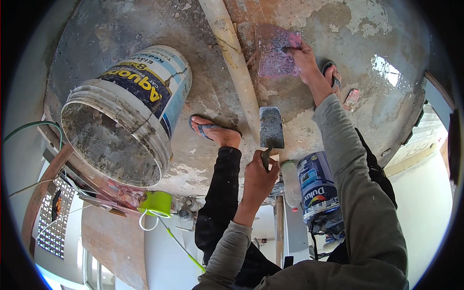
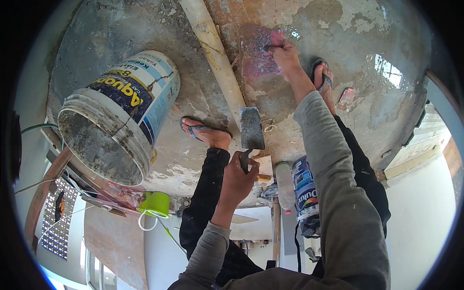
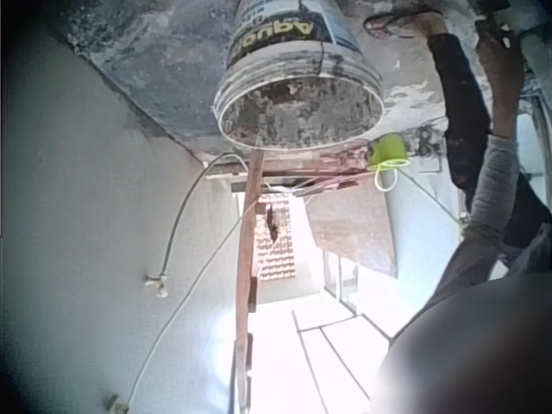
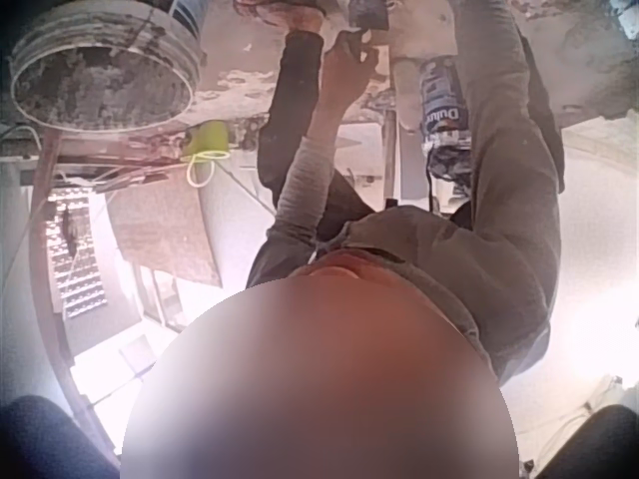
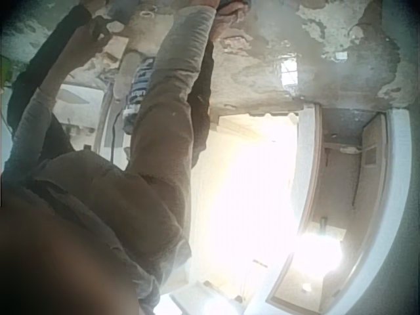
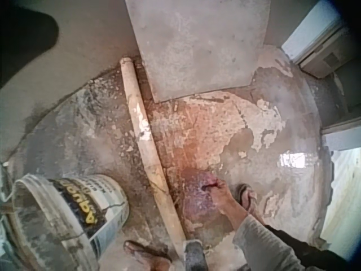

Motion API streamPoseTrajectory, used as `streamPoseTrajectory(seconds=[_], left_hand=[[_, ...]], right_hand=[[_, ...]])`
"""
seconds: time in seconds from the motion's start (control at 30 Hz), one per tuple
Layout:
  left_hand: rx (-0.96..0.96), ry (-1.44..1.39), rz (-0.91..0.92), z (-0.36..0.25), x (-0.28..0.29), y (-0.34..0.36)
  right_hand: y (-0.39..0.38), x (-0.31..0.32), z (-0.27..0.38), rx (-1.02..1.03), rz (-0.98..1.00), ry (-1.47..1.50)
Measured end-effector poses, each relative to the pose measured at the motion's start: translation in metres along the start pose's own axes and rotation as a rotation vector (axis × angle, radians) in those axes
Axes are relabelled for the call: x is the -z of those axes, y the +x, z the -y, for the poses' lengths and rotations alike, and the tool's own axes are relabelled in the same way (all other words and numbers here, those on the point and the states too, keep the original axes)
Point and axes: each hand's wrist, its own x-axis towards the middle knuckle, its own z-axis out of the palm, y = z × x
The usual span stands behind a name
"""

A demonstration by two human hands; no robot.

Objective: Applying and smoothing mortar or plaster on a concrete floor surface using a hand trowel.

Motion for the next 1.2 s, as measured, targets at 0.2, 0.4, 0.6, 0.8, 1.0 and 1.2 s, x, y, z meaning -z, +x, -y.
streamPoseTrajectory(seconds=[0.2, 0.4, 0.6, 0.8, 1.0, 1.2], left_hand=[[0.003, -0.01, -0.016, -0.002, 0.005, 0.004], [-0.008, -0.002, -0.03, -0.003, 0.009, 0.009], [0.028, 0.021, -0.009, -0.007, 0.025, 0.008], [0.078, -0.038, -0.025, -0.007, 0.016, 0.018], [0.081, 0.025, 0.016, 0.0, -0.004, 0.027], [0.079, -0.024, -0.062, -0.015, -0.012, 0.024]], right_hand=[[0.008, -0.015, 0.005, 0.13, -0.01, -0.271], [0.01, 0.074, -0.012, 0.314, -0.17, -0.465], [0.046, -0.002, -0.054, 0.511, -0.11, -0.674], [0.054, -0.035, -0.063, 0.291, 0.019, -0.465], [0.092, -0.013, -0.061, -0.022, 0.309, -0.072], [0.075, 0.023, -0.042, -0.151, 0.406, 0.046]])
